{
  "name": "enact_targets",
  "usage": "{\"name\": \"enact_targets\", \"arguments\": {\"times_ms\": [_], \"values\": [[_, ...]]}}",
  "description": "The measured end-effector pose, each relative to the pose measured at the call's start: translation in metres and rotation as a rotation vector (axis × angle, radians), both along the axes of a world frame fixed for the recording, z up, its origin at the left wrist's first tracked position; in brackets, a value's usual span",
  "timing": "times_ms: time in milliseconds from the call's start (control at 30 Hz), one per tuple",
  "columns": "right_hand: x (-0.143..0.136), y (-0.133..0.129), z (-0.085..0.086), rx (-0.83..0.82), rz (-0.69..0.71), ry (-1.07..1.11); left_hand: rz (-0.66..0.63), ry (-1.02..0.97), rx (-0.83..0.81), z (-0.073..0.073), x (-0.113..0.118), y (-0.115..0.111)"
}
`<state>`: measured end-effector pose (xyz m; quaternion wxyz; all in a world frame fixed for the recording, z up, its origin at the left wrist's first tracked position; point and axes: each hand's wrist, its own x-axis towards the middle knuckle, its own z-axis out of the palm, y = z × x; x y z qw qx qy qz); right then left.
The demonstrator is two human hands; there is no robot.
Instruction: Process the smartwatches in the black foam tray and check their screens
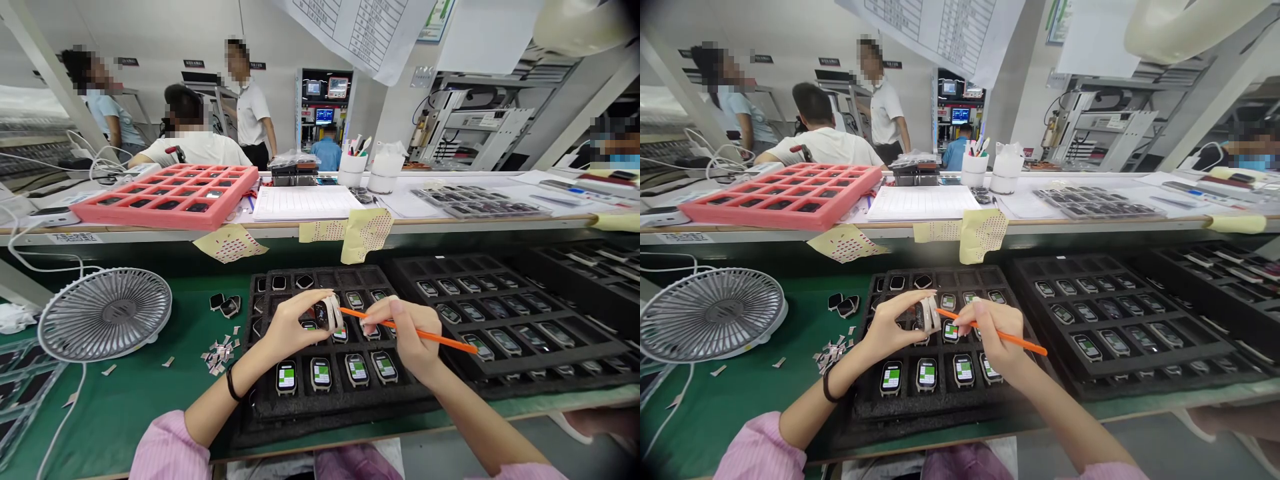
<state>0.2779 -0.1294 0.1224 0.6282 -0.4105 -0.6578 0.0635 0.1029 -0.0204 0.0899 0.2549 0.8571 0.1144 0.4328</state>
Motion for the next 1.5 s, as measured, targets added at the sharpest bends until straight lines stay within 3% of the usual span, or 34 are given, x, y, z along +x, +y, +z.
{"name": "enact_targets", "arguments": {"times_ms": [200,500,1167,1300,1400,1500], "values": [[-0.003,0.000,0.001,-0.014,-0.037,-0.051,0.050,-0.004,0.031,-0.003,0.000,-0.001],[-0.002,-0.005,0.005,0.014,0.021,-0.061,0.007,0.008,0.006,0.002,0.001,-0.003],[-0.014,0.000,0.013,0.029,-0.130,-0.184,-0.001,0.018,0.033,0.000,-0.001,-0.003],[-0.012,0.001,0.011,0.021,-0.116,-0.164,-0.014,0.016,0.034,-0.001,0.001,-0.003],[-0.002,0.000,0.007,0.006,-0.032,-0.096,0.004,0.034,0.009,0.001,0.001,-0.004],[0.006,0.003,-0.001,-0.117,-0.018,0.009,0.060,0.065,-0.012,0.004,0.000,-0.004]]}}
